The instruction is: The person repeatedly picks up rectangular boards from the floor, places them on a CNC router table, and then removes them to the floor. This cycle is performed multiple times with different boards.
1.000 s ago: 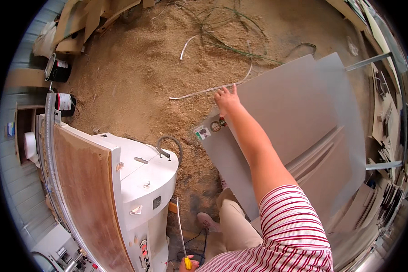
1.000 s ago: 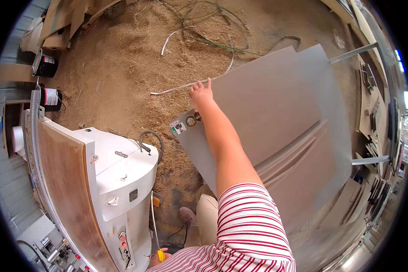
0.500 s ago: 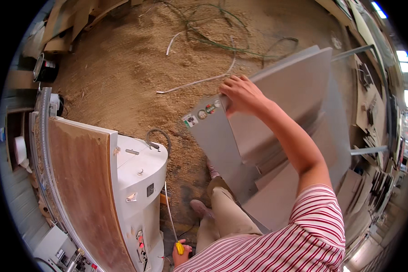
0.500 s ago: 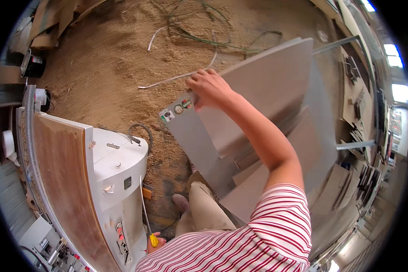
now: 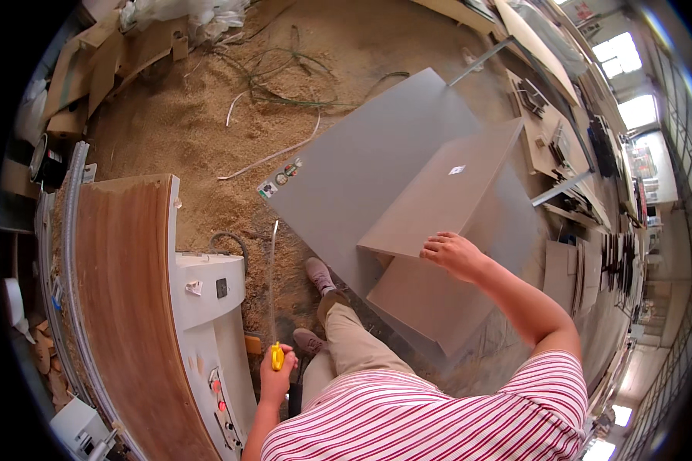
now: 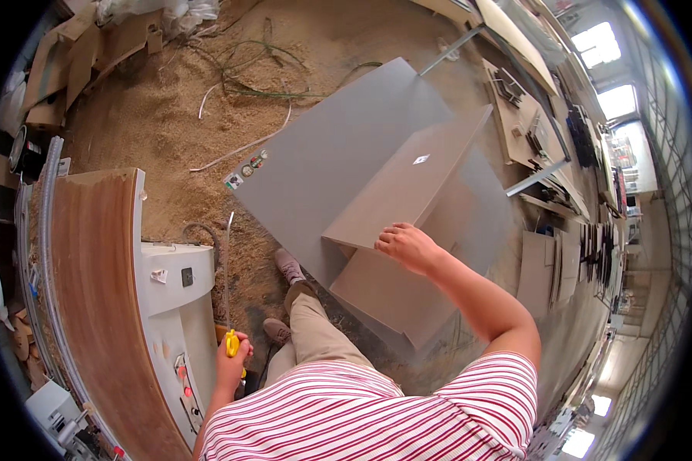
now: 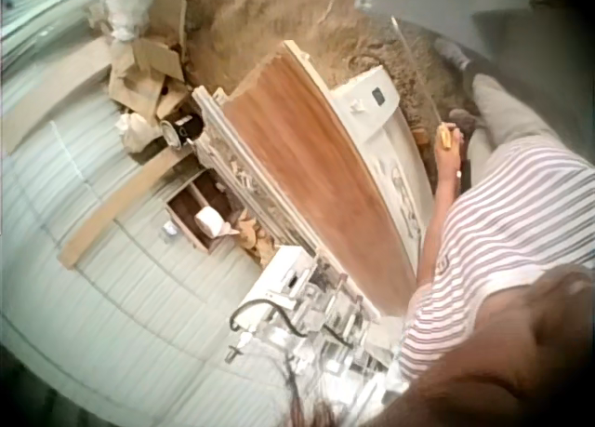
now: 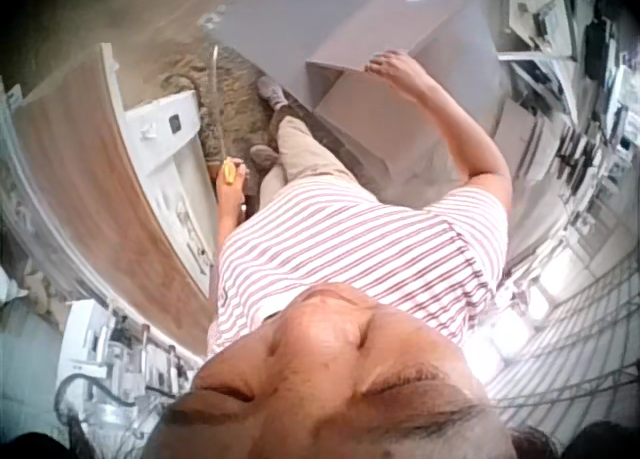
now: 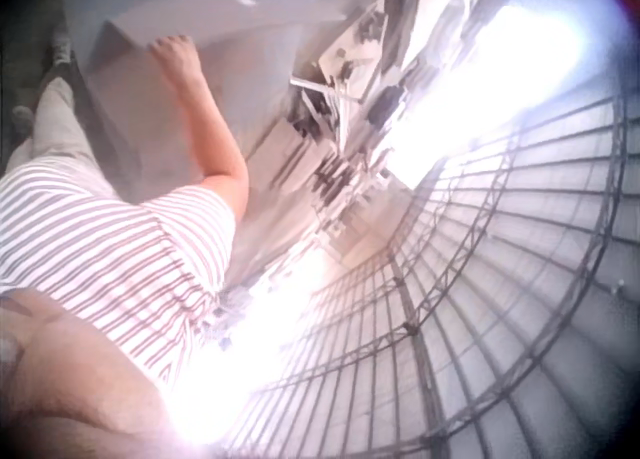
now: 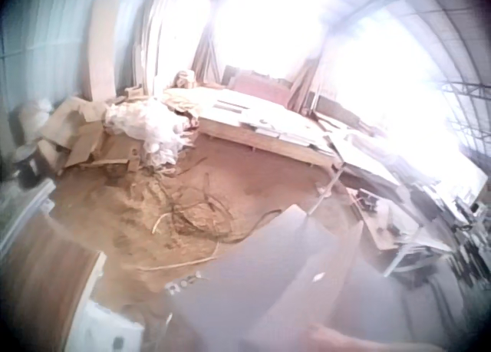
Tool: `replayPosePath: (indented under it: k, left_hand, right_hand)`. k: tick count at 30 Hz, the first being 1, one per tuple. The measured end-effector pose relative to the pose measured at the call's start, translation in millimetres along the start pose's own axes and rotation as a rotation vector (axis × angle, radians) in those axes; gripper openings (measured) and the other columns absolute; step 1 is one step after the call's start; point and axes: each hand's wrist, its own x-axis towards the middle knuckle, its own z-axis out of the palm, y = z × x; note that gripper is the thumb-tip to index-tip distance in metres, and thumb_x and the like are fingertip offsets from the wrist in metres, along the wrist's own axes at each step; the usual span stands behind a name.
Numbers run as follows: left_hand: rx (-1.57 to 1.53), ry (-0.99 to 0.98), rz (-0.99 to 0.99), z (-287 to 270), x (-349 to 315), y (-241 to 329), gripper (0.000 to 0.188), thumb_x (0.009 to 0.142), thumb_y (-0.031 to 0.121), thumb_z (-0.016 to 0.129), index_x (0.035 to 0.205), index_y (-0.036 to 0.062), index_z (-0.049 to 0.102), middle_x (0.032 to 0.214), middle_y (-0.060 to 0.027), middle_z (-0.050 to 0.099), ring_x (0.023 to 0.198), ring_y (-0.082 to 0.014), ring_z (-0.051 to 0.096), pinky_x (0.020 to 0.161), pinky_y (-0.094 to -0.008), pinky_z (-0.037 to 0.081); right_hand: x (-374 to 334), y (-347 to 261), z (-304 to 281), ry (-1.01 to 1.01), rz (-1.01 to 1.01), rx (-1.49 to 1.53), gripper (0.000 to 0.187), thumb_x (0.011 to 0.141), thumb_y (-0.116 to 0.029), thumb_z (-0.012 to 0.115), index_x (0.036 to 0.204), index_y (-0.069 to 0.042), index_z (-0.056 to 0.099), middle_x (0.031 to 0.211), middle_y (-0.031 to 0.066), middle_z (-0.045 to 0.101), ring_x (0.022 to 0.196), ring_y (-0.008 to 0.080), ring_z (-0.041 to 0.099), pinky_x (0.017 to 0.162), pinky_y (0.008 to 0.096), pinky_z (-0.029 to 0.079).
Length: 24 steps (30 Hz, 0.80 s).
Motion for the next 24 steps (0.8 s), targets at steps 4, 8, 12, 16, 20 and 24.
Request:
replayPosePath:
  k: [4,8,12,16,20,24]
  left_hand:
    - [-0.176,-0.127,-0.036,30.0,2.2,-5.3,0.011,0.096,0.012,0.064,0.104,0.0054,0.060,0.087,-0.0033,0.063,0.077,-0.0126,0.061,0.074,-0.0271,0.052]
    - [-0.221,-0.228,-0.090,80.8,17.0,-6.6,0.012,0.099,0.015,0.061,0.105,0.0053,0.060,0.096,-0.0055,0.066,0.085,-0.0129,0.064,0.080,-0.0275,0.052]
    - [-0.433,-0.211,-0.313,148.5,50.5,-26.4,0.029,0.099,0.026,0.063,0.114,0.0022,0.057,0.114,-0.0123,0.068,0.096,-0.0171,0.067,0.083,-0.0287,0.053]
    - [-0.553,-0.144,-0.428,188.4,78.0,-22.7,0.031,0.098,0.028,0.064,0.115,0.0042,0.055,0.105,-0.0109,0.067,0.093,-0.0219,0.068,0.081,-0.0346,0.055]
    - [-0.602,-0.056,-0.598,175.7,95.2,-9.3,0.025,0.097,0.021,0.061,0.116,0.0052,0.056,0.106,-0.0105,0.065,0.097,-0.0282,0.067,0.086,-0.0444,0.055]
    - [-0.645,-0.091,-0.590,163.1,109.0,-19.9,0.030,0.096,0.017,0.061,0.122,0.0031,0.056,0.111,-0.0133,0.066,0.102,-0.0295,0.067,0.090,-0.0452,0.055]
  right_hand:
    - [-41.8,-7.6,61.1,0.144,-0.051,-0.150,0.035,0.088,-0.012,0.058,0.123,-0.007,0.057,0.125,0.0070,0.061,0.125,0.0237,0.054,0.112,0.0386,0.039]
    - [-55.1,-40.1,79.2,0.149,-0.038,-0.196,0.044,0.090,-0.019,0.055,0.132,-0.007,0.053,0.133,0.0087,0.059,0.130,0.0238,0.052,0.113,0.0382,0.038]
    - [-24.1,-85.2,86.2,0.108,-0.054,-0.025,0.051,0.091,-0.021,0.056,0.139,-0.008,0.049,0.143,0.0088,0.054,0.133,0.0232,0.050,0.115,0.0381,0.036]
    - [5.5,-129.3,59.7,0.194,-0.136,0.179,0.044,0.094,-0.027,0.055,0.134,-0.008,0.055,0.137,0.0083,0.059,0.128,0.0235,0.056,0.109,0.0360,0.044]
    - [8.5,-107.4,51.1,0.275,-0.194,0.529,0.047,0.085,-0.034,0.069,0.125,-0.010,0.060,0.129,0.0105,0.062,0.126,0.0255,0.055,0.111,0.0420,0.041]
    - [-26.6,-10.3,92.0,0.760,0.744,0.583,0.076,0.081,-0.035,0.078,0.142,-0.007,0.042,0.146,0.0197,0.040,0.136,0.0382,0.037,0.115,0.0488,0.027]
